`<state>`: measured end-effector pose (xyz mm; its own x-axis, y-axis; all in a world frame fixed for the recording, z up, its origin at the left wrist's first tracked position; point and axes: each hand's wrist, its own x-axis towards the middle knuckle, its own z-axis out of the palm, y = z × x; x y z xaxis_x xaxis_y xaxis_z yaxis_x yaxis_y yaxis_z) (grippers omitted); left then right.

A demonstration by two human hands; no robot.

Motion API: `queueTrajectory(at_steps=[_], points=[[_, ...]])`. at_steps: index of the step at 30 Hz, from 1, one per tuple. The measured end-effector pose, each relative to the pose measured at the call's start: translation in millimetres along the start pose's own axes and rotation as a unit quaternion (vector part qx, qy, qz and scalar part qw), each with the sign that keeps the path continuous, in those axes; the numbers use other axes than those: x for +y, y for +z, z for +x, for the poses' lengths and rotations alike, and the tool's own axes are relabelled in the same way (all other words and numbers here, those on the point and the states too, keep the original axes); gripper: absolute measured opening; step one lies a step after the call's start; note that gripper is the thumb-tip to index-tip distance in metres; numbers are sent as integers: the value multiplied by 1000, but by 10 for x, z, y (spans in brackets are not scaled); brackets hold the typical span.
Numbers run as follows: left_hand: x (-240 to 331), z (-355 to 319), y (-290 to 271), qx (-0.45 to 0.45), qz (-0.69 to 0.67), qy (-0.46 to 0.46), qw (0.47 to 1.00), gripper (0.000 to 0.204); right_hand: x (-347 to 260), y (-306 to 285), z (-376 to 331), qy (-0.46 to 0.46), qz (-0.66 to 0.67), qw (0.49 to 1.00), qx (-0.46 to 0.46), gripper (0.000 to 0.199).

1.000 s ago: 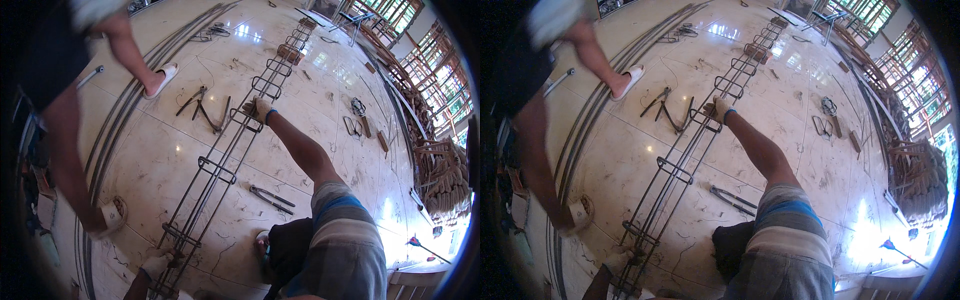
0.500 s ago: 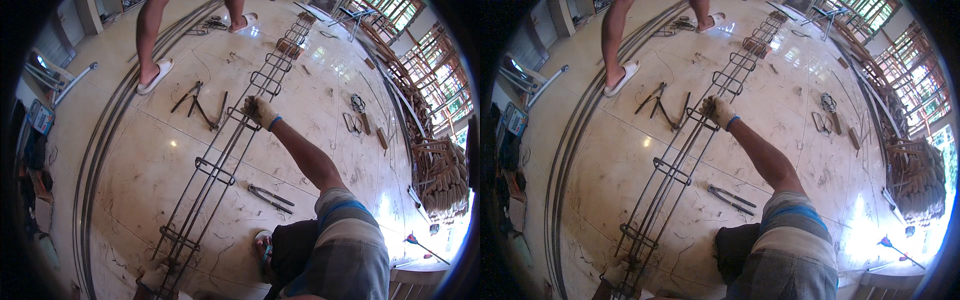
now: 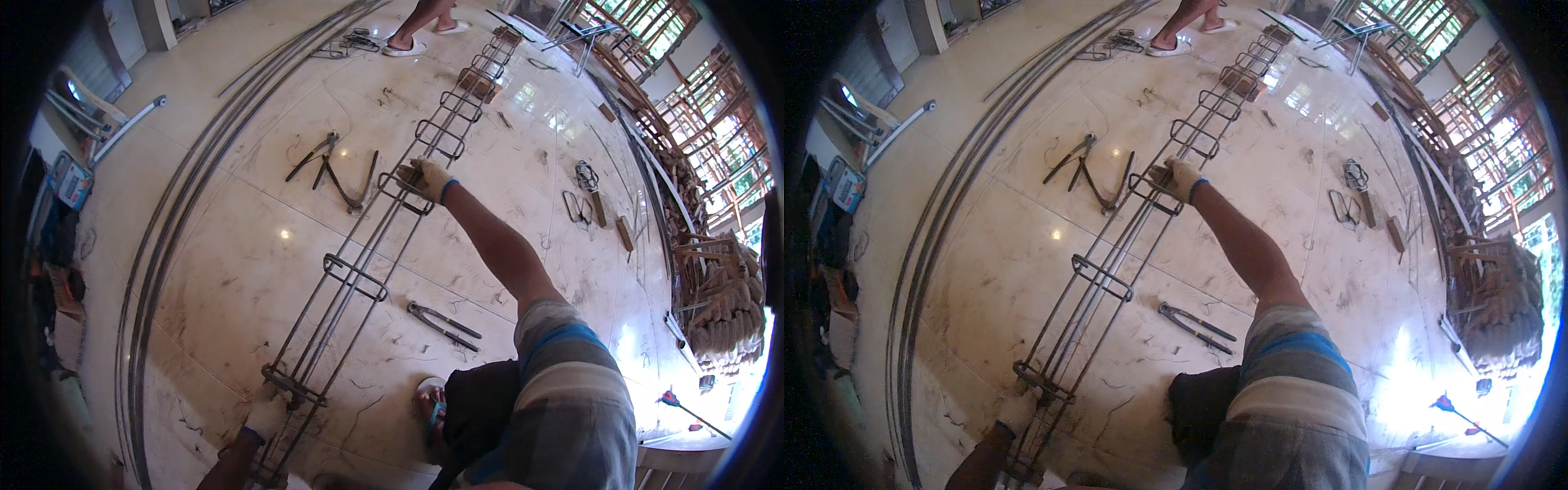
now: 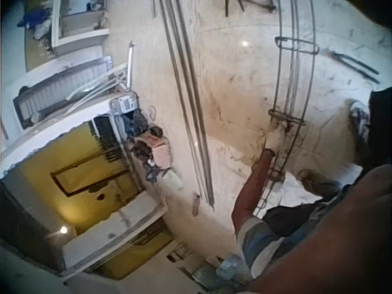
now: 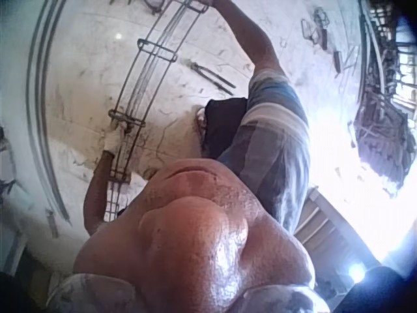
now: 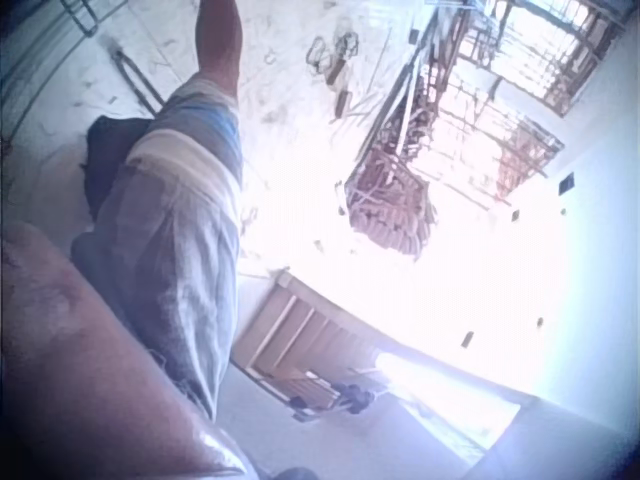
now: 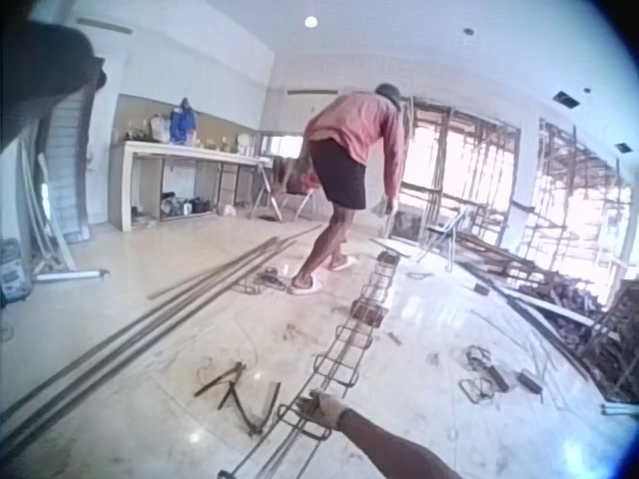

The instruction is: The person sits on the floor and assembles a metal frame by bending and twisting wire ties to secure crossbars to longitudinal rods. They use pliers to tighten the connections and adjust the frame's alignment.

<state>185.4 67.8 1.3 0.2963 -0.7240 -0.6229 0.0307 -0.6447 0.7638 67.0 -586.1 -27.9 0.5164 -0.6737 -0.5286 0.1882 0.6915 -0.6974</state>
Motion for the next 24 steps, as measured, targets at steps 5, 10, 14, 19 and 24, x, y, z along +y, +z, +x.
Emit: queueTrajectory(at_steps=[5,10,14,19,24], points=[[202,-23,54,42,47,32,997,32,51,-94,19,25,16,998,-46,22],[302,-375,-9,50,3,-90,995,23,87,-64,-5,-3,7,1000,-17,22],[343,-412,-6,31,23,-87,995,29,81,29,-103,-7,-13,1000,24,25],[434,-369,-5,20,-38,-138,990,40,61,14,-179,-20,-13,1000,4,27],[384,-440,-118,-37,7,-141,989,50,84,-75,-115,-50,65,996,-21,21]])
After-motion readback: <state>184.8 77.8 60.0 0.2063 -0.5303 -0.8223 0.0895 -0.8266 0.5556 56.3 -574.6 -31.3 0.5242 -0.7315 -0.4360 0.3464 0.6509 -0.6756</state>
